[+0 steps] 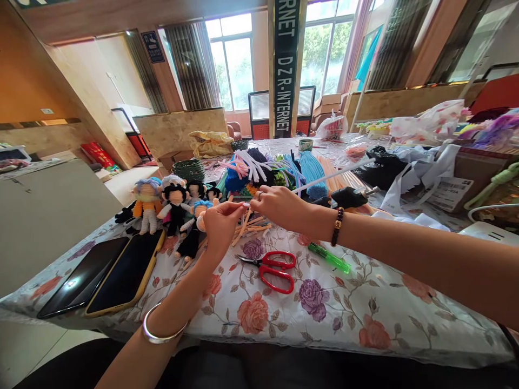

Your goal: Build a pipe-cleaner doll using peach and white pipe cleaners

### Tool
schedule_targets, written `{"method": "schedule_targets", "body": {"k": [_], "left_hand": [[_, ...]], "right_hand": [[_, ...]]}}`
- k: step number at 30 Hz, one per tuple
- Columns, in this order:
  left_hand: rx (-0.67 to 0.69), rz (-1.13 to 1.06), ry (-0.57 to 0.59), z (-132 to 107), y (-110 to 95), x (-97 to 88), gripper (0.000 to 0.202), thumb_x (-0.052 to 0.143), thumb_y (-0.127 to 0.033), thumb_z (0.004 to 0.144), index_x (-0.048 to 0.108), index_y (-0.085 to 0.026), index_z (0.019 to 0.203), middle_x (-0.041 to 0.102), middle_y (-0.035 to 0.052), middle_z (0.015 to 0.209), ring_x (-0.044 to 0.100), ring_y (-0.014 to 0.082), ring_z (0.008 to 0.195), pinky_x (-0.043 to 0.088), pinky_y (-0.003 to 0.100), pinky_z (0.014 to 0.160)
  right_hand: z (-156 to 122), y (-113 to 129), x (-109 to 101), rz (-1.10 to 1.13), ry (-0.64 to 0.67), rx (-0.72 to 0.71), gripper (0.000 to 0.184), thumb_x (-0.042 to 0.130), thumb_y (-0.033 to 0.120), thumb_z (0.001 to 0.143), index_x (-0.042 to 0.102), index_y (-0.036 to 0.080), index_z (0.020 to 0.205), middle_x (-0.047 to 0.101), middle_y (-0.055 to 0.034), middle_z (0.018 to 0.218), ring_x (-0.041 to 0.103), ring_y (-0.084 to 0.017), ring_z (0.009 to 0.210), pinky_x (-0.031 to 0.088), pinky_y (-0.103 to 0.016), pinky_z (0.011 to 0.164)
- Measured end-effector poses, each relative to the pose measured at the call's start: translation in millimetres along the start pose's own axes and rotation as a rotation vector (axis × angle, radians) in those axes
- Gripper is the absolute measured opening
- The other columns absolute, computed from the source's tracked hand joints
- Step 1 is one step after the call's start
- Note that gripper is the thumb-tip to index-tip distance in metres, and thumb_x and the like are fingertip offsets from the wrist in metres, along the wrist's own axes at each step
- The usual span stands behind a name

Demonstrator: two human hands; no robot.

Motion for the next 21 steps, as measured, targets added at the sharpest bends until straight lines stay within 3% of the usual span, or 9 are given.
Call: {"method": "schedule_targets", "body": {"k": [4,9,13,21], "left_hand": [[-0.007,-0.057,0.078,0.2,-2.2,4.6,0.014,0.070,-0.030,0.071,0.073,-0.016,0.074,0.072,0.0032,0.069,0.066,0.0152,0.065,0.047,0.025,0.063],[0.100,0.070,0.198,-1.6,-7.6,14.2,0.005,0.069,-0.021,0.072,0.072,-0.017,0.073,0.069,0.0015,0.067,0.062,0.0133,0.062,0.046,0.024,0.061],[0.164,0.156,0.269,-3.5,-7.8,20.8,0.009,0.067,-0.013,0.072,0.073,-0.020,0.071,0.067,0.0007,0.067,0.060,0.0127,0.061,0.044,0.023,0.057],[0.210,0.269,0.197,-2.6,-10.8,15.4,0.012,0.065,-0.012,0.076,0.074,-0.019,0.075,0.072,0.0030,0.074,0.063,0.0150,0.069,0.047,0.026,0.066]], "right_hand": [[2.7,-18.7,-0.4,-0.039,-0.053,0.023,0.018,0.053,0.013,0.087,0.068,0.020,0.095,0.065,-0.0065,0.082,0.054,-0.020,0.087,0.034,-0.029,0.071],[7.2,-32.8,8.7,-0.015,-0.078,-0.141,0.026,0.051,0.010,0.086,0.070,0.026,0.093,0.065,-0.0021,0.078,0.052,-0.017,0.083,0.030,-0.030,0.078],[6.9,-35.1,14.3,-0.007,-0.074,-0.179,0.028,0.050,0.007,0.083,0.071,0.025,0.088,0.064,-0.0021,0.075,0.050,-0.016,0.081,0.028,-0.030,0.078],[5.5,-45.9,23.8,0.020,-0.019,-0.123,0.031,0.047,0.006,0.084,0.069,0.025,0.093,0.064,-0.0017,0.078,0.053,-0.017,0.085,0.029,-0.032,0.086]]}}
Point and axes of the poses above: each hand's wrist, its own z-axis towards the middle knuckle, its own x-axis out of the palm, y = z × x, the point moved 6 cm from there along z, towards the middle knuckle
